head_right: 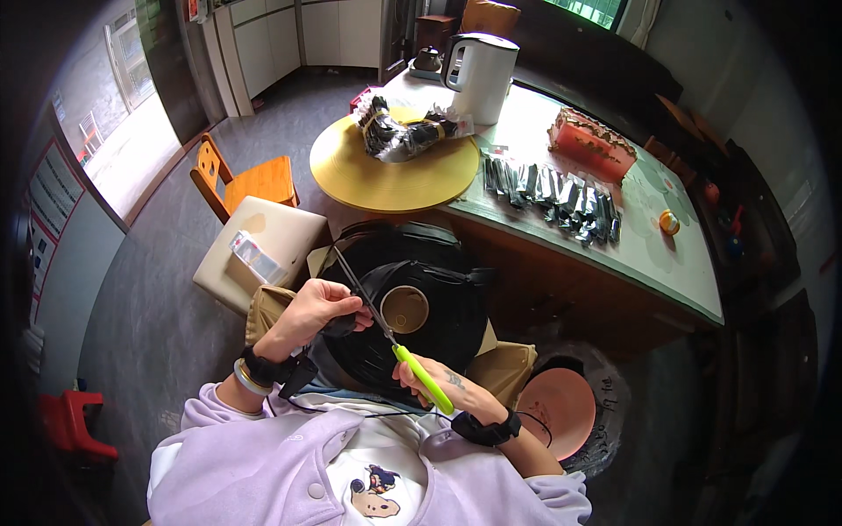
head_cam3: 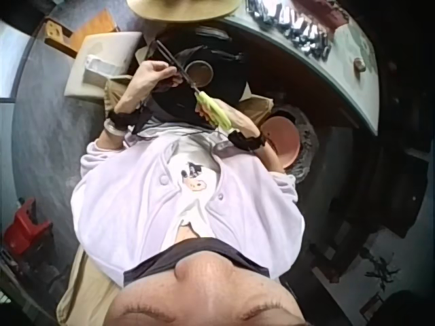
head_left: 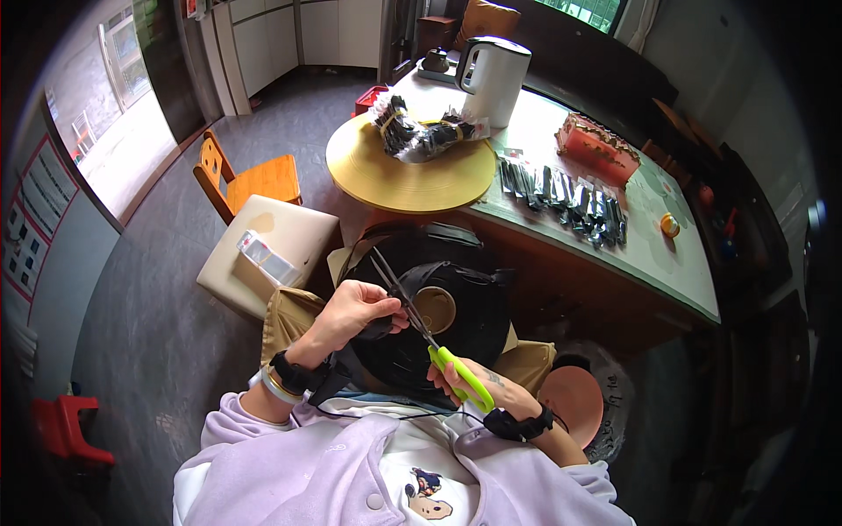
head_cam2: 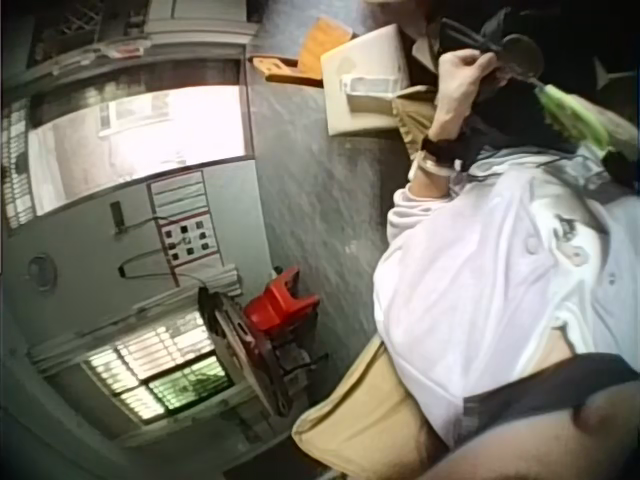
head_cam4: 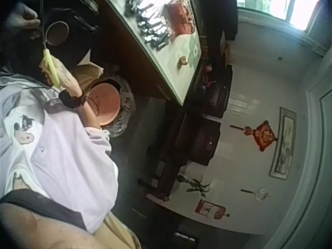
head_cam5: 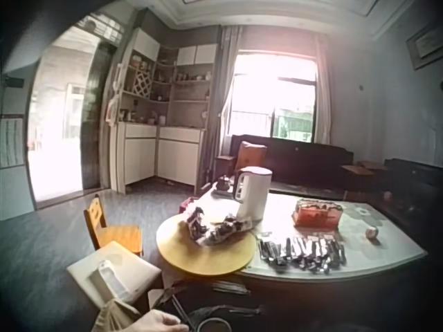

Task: The recorder uses scissors to cut open small plastic wrappers and sorts the internal components into a container.

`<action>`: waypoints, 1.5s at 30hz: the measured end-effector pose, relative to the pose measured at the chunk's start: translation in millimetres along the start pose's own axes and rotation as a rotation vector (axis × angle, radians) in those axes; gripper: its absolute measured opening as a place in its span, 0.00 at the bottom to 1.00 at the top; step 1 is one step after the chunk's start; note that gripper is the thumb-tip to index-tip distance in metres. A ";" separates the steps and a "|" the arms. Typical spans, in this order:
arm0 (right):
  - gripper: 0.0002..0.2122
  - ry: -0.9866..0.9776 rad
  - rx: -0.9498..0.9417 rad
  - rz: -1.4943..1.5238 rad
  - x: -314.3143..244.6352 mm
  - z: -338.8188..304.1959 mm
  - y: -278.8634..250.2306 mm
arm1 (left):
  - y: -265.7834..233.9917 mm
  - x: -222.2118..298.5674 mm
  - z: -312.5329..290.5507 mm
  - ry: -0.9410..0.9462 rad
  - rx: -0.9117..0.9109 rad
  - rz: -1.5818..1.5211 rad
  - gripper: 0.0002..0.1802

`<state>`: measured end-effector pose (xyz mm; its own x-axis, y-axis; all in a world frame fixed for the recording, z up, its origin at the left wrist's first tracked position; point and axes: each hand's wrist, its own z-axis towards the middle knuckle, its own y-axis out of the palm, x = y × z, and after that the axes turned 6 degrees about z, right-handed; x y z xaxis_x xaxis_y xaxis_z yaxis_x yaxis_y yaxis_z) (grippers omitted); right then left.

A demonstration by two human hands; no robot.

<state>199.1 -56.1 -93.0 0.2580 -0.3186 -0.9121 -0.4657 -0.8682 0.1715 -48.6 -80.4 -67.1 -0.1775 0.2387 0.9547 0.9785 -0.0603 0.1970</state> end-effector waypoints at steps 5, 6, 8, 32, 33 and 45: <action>0.29 -0.011 -0.001 0.011 2.2 -0.8 -2.8 | 1.6 0.1 -0.6 0.013 0.011 0.025 0.09; 0.30 -0.014 0.000 0.014 3.0 -0.7 -3.5 | 1.6 -0.1 -0.6 0.013 0.011 0.025 0.09; 0.29 -0.011 -0.004 0.011 3.9 0.0 -3.7 | 1.4 -0.8 -0.6 0.018 0.005 0.031 0.09; 0.17 -0.166 0.356 -0.420 -13.6 -6.2 -1.5 | -13.9 1.1 -13.8 0.111 -0.344 0.815 0.12; 0.16 -0.266 0.379 -0.407 -9.6 -7.5 -5.4 | -13.3 1.9 -15.1 0.169 -0.371 0.910 0.12; 0.13 -0.491 0.502 -1.033 -8.0 -20.3 -53.0 | -53.3 17.9 46.1 0.360 0.411 0.932 0.14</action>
<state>238.9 -15.3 -87.2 0.4022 0.6943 -0.5967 -0.5334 -0.3520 -0.7691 -99.1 -28.2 -70.8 0.7007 -0.0356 0.7126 0.6924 0.2748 -0.6671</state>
